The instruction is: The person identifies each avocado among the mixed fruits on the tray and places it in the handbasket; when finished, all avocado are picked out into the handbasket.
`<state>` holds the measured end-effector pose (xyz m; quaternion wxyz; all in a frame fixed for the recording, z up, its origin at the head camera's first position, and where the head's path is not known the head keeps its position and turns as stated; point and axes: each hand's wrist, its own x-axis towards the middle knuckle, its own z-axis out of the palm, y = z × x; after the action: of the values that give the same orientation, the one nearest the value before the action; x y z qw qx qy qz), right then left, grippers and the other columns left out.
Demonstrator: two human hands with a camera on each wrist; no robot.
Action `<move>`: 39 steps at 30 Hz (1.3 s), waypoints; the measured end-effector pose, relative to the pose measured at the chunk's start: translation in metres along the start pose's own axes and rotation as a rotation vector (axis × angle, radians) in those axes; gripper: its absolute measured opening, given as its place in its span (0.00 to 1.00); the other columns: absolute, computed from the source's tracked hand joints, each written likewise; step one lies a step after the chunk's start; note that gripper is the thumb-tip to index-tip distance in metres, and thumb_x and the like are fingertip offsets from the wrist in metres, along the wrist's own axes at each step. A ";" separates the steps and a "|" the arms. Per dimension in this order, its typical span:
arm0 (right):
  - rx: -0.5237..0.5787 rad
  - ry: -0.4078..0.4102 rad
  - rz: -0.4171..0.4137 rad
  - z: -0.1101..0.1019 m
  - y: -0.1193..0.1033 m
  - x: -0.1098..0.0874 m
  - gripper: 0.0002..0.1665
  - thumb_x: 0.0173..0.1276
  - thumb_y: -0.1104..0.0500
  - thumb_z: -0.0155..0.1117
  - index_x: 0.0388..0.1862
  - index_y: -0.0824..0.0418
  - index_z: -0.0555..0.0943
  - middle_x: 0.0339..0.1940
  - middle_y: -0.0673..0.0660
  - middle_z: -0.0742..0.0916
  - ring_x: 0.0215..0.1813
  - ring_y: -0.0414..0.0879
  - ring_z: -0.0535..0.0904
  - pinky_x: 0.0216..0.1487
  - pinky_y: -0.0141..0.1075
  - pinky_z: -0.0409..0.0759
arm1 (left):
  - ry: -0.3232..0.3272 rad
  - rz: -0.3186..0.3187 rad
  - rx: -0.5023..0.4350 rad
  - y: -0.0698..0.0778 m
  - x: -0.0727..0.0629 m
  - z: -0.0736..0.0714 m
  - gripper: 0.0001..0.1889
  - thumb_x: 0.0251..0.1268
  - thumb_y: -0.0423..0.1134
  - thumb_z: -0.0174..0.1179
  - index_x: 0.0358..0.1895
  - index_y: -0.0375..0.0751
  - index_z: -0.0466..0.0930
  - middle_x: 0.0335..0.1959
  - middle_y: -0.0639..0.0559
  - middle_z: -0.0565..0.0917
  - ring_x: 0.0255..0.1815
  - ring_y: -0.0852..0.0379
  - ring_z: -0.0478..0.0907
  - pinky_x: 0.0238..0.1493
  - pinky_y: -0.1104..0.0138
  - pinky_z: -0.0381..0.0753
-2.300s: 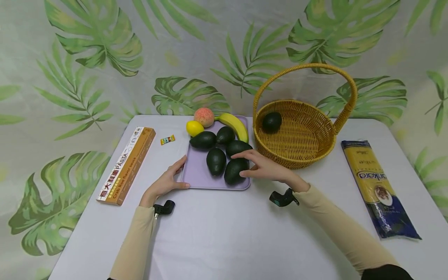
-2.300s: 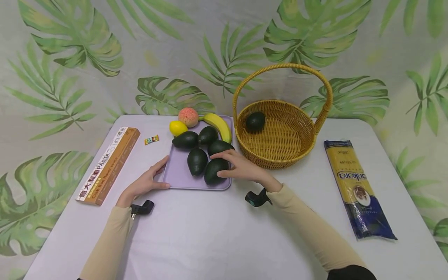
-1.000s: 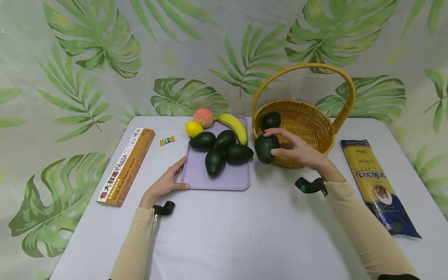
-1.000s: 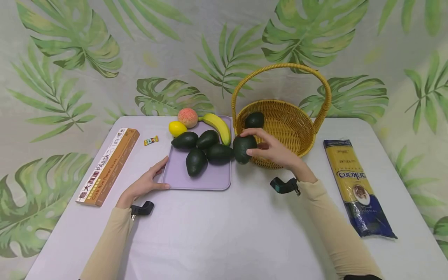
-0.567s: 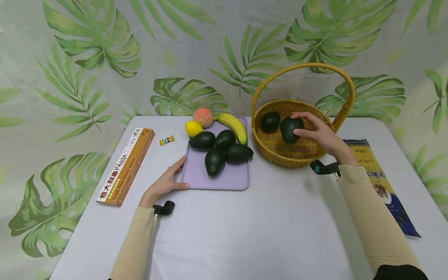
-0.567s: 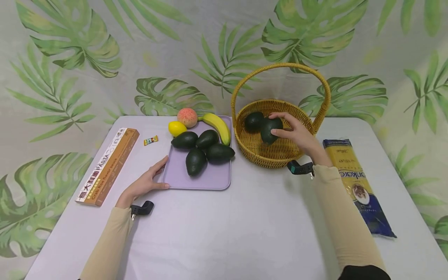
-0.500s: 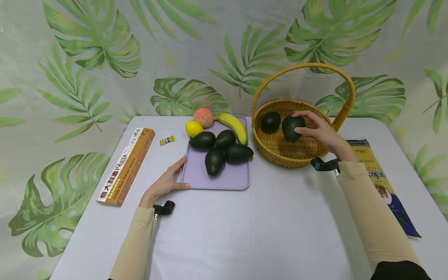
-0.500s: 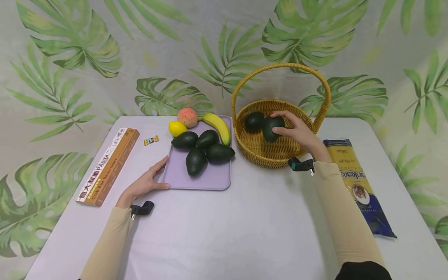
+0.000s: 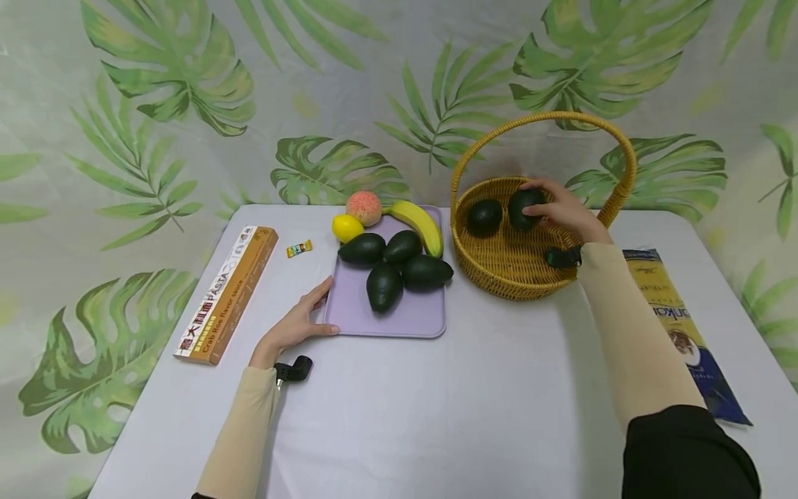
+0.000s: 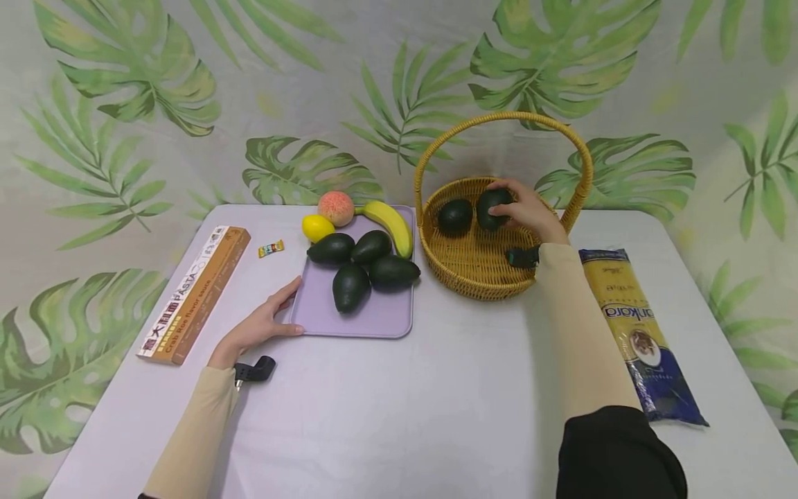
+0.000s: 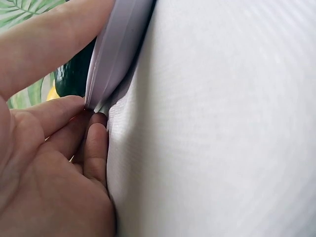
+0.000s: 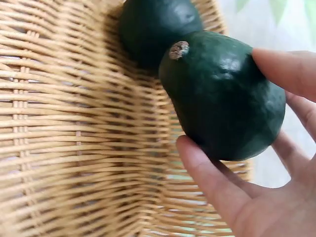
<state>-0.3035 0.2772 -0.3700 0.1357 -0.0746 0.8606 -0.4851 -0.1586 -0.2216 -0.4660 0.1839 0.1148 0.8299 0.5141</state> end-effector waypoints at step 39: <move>0.204 0.060 -0.091 0.024 -0.012 -0.022 0.32 0.74 0.57 0.55 0.73 0.62 0.60 0.71 0.62 0.65 0.61 0.50 0.72 0.61 0.47 0.72 | 0.010 -0.007 -0.006 -0.009 0.003 0.000 0.53 0.54 0.37 0.71 0.78 0.46 0.42 0.78 0.47 0.43 0.74 0.41 0.46 0.72 0.51 0.44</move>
<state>-0.2756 0.2573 -0.3683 0.0948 -0.0849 0.8061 -0.5779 -0.1615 -0.2248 -0.4750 0.1819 0.1089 0.8297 0.5164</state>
